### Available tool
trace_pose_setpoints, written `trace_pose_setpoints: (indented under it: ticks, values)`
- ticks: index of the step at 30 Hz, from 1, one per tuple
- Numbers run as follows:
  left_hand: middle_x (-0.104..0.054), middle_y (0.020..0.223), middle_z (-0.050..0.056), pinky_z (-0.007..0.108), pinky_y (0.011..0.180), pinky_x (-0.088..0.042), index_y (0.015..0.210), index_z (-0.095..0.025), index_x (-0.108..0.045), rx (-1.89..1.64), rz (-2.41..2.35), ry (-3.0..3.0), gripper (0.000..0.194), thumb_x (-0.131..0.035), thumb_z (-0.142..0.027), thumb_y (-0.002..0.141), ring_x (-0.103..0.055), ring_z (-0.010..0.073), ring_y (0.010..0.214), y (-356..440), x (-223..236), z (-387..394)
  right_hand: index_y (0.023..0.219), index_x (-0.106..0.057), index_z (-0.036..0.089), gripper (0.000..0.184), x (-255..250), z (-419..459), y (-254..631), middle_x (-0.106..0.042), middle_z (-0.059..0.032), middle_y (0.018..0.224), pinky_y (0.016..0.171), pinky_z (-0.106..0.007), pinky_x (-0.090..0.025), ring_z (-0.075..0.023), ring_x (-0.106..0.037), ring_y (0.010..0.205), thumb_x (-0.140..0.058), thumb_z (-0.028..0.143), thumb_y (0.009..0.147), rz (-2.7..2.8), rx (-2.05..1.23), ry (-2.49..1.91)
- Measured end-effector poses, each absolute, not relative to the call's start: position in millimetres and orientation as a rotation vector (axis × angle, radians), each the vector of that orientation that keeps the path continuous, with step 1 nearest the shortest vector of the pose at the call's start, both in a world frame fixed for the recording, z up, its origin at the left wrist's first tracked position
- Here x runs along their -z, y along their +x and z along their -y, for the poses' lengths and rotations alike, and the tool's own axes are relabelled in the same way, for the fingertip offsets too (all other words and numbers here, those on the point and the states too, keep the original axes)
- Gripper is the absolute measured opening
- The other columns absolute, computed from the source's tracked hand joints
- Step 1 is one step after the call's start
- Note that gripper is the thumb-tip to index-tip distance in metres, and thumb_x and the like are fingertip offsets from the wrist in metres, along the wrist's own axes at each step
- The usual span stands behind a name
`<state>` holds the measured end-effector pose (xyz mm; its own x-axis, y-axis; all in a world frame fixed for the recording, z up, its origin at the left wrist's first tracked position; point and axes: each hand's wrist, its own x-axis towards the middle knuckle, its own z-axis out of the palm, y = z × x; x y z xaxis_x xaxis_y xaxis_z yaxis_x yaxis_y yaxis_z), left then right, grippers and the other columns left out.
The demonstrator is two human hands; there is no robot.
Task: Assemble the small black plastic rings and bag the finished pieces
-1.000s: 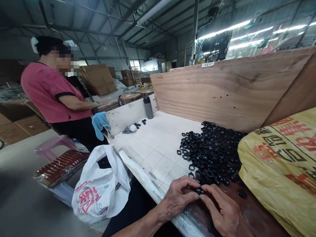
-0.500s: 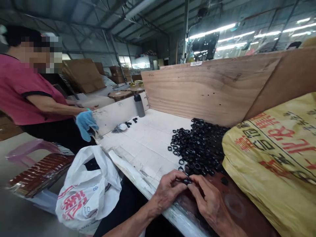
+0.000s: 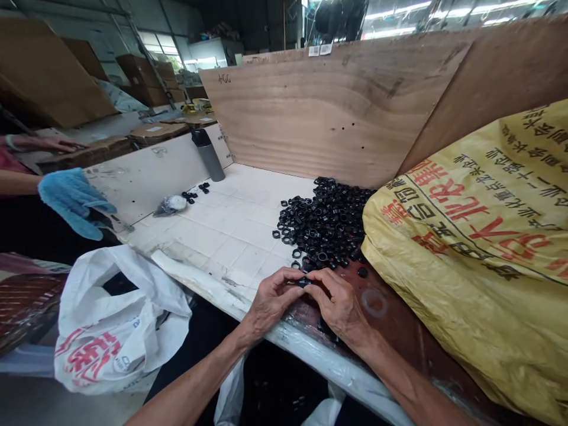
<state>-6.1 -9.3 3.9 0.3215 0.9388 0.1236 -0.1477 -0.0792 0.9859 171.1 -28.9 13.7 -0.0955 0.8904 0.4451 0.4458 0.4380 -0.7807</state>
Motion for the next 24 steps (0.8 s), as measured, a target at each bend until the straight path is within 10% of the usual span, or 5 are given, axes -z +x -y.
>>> trace_pose_setpoints:
  ticks: [7,14,21,24]
  values:
    - [-0.069,0.106,0.009,0.039,0.100,-0.050,0.101,-0.018,-0.071,-1.131,-0.836,1.580,0.018,-0.071,-0.025,0.084,-0.064,0.0216,0.105,-8.2,-5.5,8.4,0.085,-0.058,0.019,0.018,-14.3,30.8,169.8,-0.055,0.0049,0.053,0.046,-0.020,-0.042,-0.0114,-0.054,0.046,-0.053,0.033,0.096,1.607,-0.889,-1.330]
    - [-0.066,0.108,0.008,0.032,0.090,-0.054,0.102,-0.016,-0.070,-1.069,-0.856,1.290,0.024,-0.074,-0.028,0.081,-0.065,0.0199,0.099,-5.7,-9.2,10.4,0.107,-0.060,0.018,0.016,-17.5,32.0,174.4,-0.068,-0.0052,0.085,0.069,-0.027,-0.050,-0.0167,-0.064,0.072,-0.053,0.023,0.094,1.849,-0.564,-1.168]
    - [-0.067,0.106,0.008,0.034,0.095,-0.052,0.101,-0.016,-0.072,-1.047,-0.862,1.409,0.023,-0.074,-0.029,0.081,-0.064,0.0202,0.101,-6.2,-12.3,9.6,0.072,-0.057,0.020,0.036,-16.0,30.8,176.4,-0.057,0.0001,0.061,0.057,-0.024,-0.041,-0.0134,-0.055,0.056,-0.044,0.034,0.102,1.947,-0.473,-1.355]
    - [-0.066,0.109,0.007,0.032,0.092,-0.053,0.105,-0.017,-0.070,-1.032,-0.844,1.324,0.025,-0.073,-0.028,0.082,-0.064,0.0195,0.100,-6.6,-11.3,10.5,0.095,-0.062,0.018,0.022,-18.5,32.7,176.8,-0.061,-0.0012,0.071,0.064,-0.025,-0.045,-0.0149,-0.058,0.064,-0.047,0.032,0.100,1.894,-0.552,-1.295]
